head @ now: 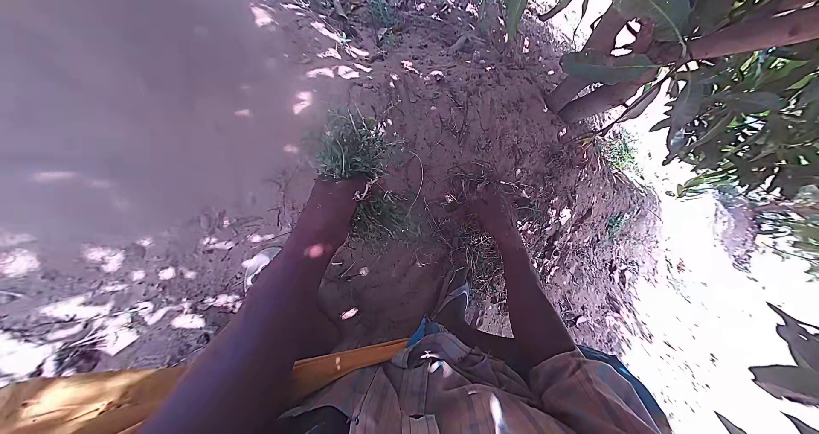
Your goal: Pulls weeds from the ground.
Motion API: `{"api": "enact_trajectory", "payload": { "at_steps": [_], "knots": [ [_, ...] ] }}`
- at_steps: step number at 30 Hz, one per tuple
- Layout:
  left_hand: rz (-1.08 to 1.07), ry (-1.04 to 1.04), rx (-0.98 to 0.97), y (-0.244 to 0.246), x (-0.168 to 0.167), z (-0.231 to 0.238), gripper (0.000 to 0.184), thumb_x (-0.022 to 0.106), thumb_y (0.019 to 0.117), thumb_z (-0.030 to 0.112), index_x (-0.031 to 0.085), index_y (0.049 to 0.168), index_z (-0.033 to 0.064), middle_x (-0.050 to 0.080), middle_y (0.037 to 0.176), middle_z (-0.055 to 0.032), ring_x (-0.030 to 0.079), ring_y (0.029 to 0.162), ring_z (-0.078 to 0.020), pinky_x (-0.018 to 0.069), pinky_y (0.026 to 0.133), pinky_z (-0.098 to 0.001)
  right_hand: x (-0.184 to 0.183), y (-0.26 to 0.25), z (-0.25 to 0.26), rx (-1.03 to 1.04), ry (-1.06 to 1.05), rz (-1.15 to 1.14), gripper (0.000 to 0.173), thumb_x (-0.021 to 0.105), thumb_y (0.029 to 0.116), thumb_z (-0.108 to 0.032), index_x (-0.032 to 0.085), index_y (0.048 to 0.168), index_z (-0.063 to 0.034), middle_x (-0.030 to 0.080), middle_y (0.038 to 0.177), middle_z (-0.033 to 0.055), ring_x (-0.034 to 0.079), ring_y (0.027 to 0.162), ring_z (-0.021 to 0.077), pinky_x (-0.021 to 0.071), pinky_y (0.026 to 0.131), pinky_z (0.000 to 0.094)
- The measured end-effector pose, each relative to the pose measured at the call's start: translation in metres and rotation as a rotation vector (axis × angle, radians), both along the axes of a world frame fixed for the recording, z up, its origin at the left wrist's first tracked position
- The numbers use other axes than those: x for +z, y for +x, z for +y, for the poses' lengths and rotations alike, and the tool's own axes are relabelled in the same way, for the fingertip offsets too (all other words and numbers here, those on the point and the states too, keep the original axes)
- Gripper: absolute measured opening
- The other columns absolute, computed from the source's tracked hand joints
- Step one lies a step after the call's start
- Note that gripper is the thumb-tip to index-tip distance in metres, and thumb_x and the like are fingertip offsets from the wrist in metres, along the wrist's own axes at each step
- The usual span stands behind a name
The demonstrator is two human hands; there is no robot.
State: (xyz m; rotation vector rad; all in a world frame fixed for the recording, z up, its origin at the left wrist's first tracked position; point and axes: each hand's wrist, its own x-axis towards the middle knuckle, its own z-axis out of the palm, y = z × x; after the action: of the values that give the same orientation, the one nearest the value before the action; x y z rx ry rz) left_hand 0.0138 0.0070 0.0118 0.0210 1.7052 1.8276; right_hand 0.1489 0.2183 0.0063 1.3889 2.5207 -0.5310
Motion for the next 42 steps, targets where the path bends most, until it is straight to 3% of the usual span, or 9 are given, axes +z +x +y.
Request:
{"api": "enact_trajectory", "payload": {
  "at_steps": [2,10,14,18,22,29,35,38,42],
  "knots": [
    [0.009,0.031,0.022,-0.002,-0.005,0.0,0.023,0.049,0.0995,-0.001,0.054,0.121,0.0046,0.058,0.096,0.0044,0.058,0.084,0.0047,0.0509,0.076,-0.0145,-0.003,0.0,0.002,0.022,0.031,-0.076,0.044,0.047,0.1092,-0.031,0.06,0.136,0.0021,0.058,0.138,0.0269,0.054,0.13,0.0437,0.0388,0.107,0.0636],
    [0.01,0.064,0.111,-0.004,-0.011,-0.001,0.025,0.049,0.0996,0.002,0.051,0.124,0.0071,0.058,0.1,0.0054,0.059,0.087,0.0046,0.052,0.078,-0.0157,-0.103,-0.021,-0.012,0.352,0.017,-0.151,0.042,0.057,0.1016,-0.016,0.059,0.142,-0.0052,0.036,0.163,0.0167,0.022,0.153,0.0421,0.0176,0.122,0.0606],
    [0.013,0.089,0.145,-0.011,-0.014,-0.005,0.028,0.049,0.1013,0.004,0.049,0.129,0.0084,0.059,0.105,0.0052,0.06,0.091,0.0036,0.0525,0.08,-0.0167,-0.087,-0.019,-0.014,0.234,0.027,0.078,0.035,0.05,0.105,-0.014,0.064,0.133,0.0027,0.059,0.139,0.0244,0.049,0.137,0.0394,0.0337,0.116,0.0553],
    [0.001,0.056,0.105,-0.008,-0.015,0.001,0.026,0.052,0.1001,0.001,0.052,0.126,0.0057,0.06,0.102,0.0038,0.06,0.089,0.0033,0.0524,0.079,-0.0162,-0.037,-0.016,-0.014,0.072,-0.474,0.57,0.029,0.046,0.1086,-0.014,0.067,0.117,0.0042,0.068,0.106,0.0143,0.061,0.086,0.0154,0.0501,0.077,0.0337],
    [-0.007,0.016,-0.019,-0.005,-0.015,0.001,0.035,0.06,0.0985,0.003,0.052,0.132,0.0024,0.06,0.114,-0.0054,0.059,0.099,-0.0047,0.0511,0.087,-0.0246,-0.014,-0.023,-0.044,0.11,-0.908,0.811,0.03,0.041,0.1048,-0.005,0.068,0.108,0.0062,0.074,0.104,0.0097,0.071,0.093,0.012,0.0574,0.088,0.0292],
    [0.035,0.109,-0.11,-0.004,-0.016,-0.004,0.033,0.057,0.0944,-0.006,0.054,0.126,0.0056,0.061,0.107,0.0016,0.06,0.095,0.0026,0.052,0.084,-0.0171,-0.012,-0.032,-0.073,0.164,-1.01,0.817,0.028,0.041,0.1038,-0.009,0.068,0.097,-0.0003,0.073,0.091,0.0032,0.07,0.084,0.0096,0.0579,0.084,0.0285],
    [-0.021,-0.014,0.207,-0.02,-0.007,-0.014,0.025,0.05,0.1024,0.007,0.052,0.127,0.0044,0.058,0.102,0.0012,0.058,0.087,0.0004,0.0507,0.078,-0.0204,-0.033,-0.04,-0.05,0.282,-0.469,0.421,0.025,0.051,0.1067,-0.012,0.067,0.116,0.0044,0.065,0.11,0.0163,0.062,0.095,0.023,0.0506,0.084,0.0404],
    [0.022,-0.002,0.378,-0.028,-0.014,-0.016,0.022,0.048,0.1038,0.009,0.053,0.125,0.0036,0.057,0.1,0.004,0.058,0.085,0.0025,0.0508,0.079,-0.0191,-0.07,-0.035,-0.046,0.446,-0.258,0.06,0.044,0.057,0.1031,-0.019,0.057,0.142,0.0011,0.048,0.152,0.0233,0.043,0.143,0.0373,0.0338,0.117,0.0533],
    [0.021,0.04,0.438,-0.029,-0.022,-0.014,0.02,0.049,0.1035,0.01,0.054,0.123,0.0075,0.059,0.099,0.0054,0.06,0.087,0.0006,0.0528,0.078,-0.0212,-0.094,-0.032,-0.07,0.634,-0.24,-0.353,0.051,0.05,0.104,-0.022,0.048,0.151,-0.0029,0.039,0.16,0.0214,0.029,0.152,0.0378,0.0212,0.123,0.054]
  ]
}}
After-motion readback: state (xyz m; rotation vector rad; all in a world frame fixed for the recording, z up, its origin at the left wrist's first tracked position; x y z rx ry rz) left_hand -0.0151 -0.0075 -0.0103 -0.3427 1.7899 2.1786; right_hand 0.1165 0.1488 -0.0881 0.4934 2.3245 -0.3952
